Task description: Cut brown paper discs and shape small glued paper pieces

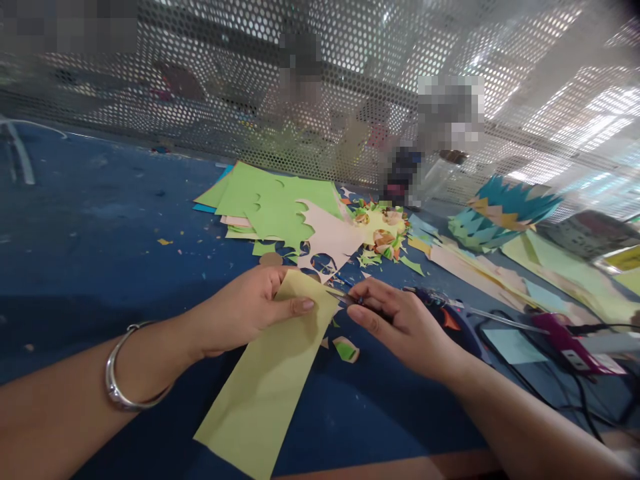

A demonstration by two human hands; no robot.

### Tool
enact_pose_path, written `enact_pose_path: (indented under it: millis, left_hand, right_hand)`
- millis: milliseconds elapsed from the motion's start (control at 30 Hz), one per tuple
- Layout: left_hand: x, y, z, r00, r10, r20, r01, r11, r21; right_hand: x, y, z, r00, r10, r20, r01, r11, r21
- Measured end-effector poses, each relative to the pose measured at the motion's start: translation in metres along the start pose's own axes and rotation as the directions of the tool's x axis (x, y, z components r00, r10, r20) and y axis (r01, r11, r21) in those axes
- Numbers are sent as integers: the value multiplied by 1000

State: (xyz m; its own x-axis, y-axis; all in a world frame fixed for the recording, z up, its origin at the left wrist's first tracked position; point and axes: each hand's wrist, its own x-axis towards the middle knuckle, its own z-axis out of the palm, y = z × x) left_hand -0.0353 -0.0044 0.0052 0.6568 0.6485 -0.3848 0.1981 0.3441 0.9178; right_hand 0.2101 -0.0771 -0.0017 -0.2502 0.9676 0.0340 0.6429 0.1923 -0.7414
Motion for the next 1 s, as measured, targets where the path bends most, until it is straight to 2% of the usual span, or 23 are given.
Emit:
enact_pose_path:
  millis: [367, 700, 1000]
  left_hand:
    - [-2, -2, 1, 999, 22, 29, -22, 1000, 0]
    - [-4, -4, 4, 999, 0, -37, -1, 1000, -8]
    - [-4, -5, 5, 999, -20, -41, 20, 1000, -8]
  right_hand:
    - [-1, -1, -1, 1000, 12, 10, -12, 1000, 1]
    - [-1, -3, 0, 1000, -9, -14, 9, 1000, -24]
    - [-2, -2, 1, 1000, -1, 3, 1, 1000, -22]
